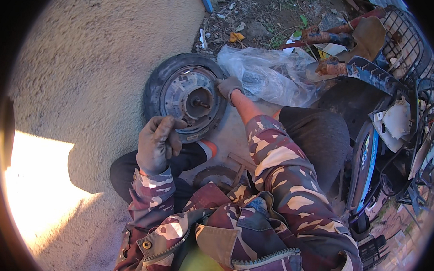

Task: The person sits on the ground and works on a wheel hub, using a small tool to remove and adjust internal components. They repeatedly insert and withdraw the tool, then handle small parts with their fingers.

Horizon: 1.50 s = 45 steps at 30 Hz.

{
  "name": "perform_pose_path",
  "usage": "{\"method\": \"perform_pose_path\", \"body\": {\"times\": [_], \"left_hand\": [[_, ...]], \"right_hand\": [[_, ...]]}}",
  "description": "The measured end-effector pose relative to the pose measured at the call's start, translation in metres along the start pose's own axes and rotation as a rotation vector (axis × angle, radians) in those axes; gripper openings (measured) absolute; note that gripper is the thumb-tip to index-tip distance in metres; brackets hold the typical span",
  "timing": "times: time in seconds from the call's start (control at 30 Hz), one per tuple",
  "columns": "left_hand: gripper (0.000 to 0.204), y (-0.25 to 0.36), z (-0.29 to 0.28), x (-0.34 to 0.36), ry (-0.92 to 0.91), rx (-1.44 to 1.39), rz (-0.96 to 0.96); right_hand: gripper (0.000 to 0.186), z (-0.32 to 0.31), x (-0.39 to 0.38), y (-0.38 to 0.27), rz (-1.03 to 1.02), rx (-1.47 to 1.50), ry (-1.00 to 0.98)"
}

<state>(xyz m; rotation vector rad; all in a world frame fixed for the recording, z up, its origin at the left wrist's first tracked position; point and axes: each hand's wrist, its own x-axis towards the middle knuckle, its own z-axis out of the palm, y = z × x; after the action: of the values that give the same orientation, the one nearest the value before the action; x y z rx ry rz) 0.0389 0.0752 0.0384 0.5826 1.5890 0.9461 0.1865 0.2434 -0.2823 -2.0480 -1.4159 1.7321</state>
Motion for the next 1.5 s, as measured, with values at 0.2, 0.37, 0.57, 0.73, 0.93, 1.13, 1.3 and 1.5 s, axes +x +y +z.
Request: {"method": "perform_pose_path", "body": {"times": [0.2,0.37,0.57,0.73,0.93,1.13,1.3,1.5], "left_hand": [[0.042,-0.001,0.004,0.002,0.019,0.018,-0.002],[0.042,-0.002,0.003,0.004,0.027,0.019,0.003],[0.042,-0.003,0.006,0.008,0.016,0.020,0.013],[0.042,-0.004,0.010,0.011,0.027,0.057,0.017],[0.041,-0.004,0.016,0.016,0.022,0.061,-0.001],[0.041,-0.005,0.021,0.015,0.019,0.056,-0.006],[0.041,-0.006,0.022,0.010,0.023,0.058,-0.009],[0.041,-0.003,0.024,0.004,0.034,0.061,-0.027]], "right_hand": [[0.047,-0.005,-0.032,-0.022,-0.391,-0.406,0.208],[0.043,0.006,-0.012,-0.011,-0.249,-0.203,0.130],[0.040,-0.017,-0.028,-0.018,-0.292,-0.425,0.101],[0.042,-0.022,-0.040,-0.027,-0.420,-0.536,0.137],[0.062,-0.015,-0.023,-0.002,-0.252,-0.091,-0.044],[0.066,-0.019,-0.025,0.005,-0.142,0.278,-0.183],[0.045,-0.022,-0.029,0.007,-0.456,-0.386,0.101],[0.054,-0.026,-0.039,0.012,-0.480,-0.332,0.139]]}}
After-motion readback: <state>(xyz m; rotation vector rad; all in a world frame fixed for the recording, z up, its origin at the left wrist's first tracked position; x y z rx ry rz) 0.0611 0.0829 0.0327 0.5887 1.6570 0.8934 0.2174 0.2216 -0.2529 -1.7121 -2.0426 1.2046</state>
